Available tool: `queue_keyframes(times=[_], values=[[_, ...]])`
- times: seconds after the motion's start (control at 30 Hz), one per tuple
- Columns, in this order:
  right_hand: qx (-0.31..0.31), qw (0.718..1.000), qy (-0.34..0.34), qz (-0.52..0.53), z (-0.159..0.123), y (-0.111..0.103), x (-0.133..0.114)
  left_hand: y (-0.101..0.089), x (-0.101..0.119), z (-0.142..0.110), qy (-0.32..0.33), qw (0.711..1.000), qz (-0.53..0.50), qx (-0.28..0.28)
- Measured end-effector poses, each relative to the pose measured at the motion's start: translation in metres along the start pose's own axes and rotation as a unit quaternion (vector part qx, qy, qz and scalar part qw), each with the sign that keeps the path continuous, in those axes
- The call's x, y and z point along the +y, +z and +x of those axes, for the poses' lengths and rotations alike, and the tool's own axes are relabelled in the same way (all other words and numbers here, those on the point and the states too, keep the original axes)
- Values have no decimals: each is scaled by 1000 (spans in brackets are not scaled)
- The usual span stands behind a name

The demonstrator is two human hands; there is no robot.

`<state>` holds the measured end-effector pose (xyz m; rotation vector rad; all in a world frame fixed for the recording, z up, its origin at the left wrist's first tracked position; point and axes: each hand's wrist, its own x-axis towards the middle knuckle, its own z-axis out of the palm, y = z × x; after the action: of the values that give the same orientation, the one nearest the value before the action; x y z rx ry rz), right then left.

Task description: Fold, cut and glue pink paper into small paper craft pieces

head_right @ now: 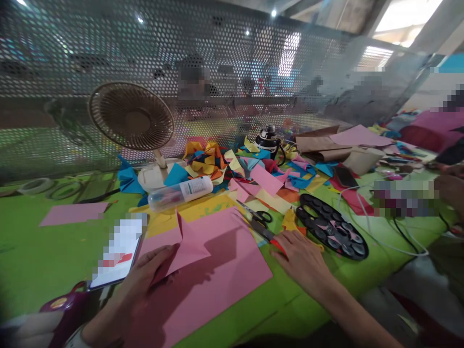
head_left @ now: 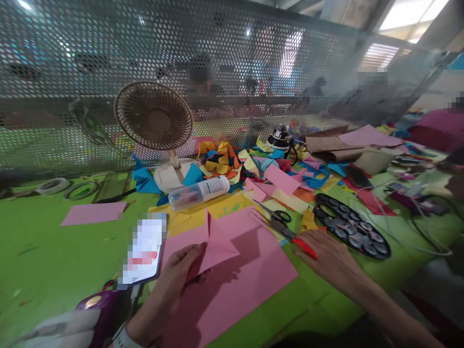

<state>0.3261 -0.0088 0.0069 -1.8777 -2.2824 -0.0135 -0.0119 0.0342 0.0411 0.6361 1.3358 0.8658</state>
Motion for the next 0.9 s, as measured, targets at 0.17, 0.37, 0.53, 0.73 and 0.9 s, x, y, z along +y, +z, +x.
queue_keyframes(times=[0.17,0.37,0.53,0.73,0.9], values=[[-15,999,27,-14,2,0,-5,-1,1,1,-13,999,-34,-10],[-45,996,60,51,12,-13,-19,-2,2,0,-9,1000,-24,-11],[-31,997,69,-8,51,-18,-15,-3,-1,-1,5,999,14,-37],[-123,990,64,-33,90,-12,-11,-6,-7,-4,64,995,14,-70],[-154,986,65,-21,103,-13,1,-9,-5,-3,88,993,-19,-73]])
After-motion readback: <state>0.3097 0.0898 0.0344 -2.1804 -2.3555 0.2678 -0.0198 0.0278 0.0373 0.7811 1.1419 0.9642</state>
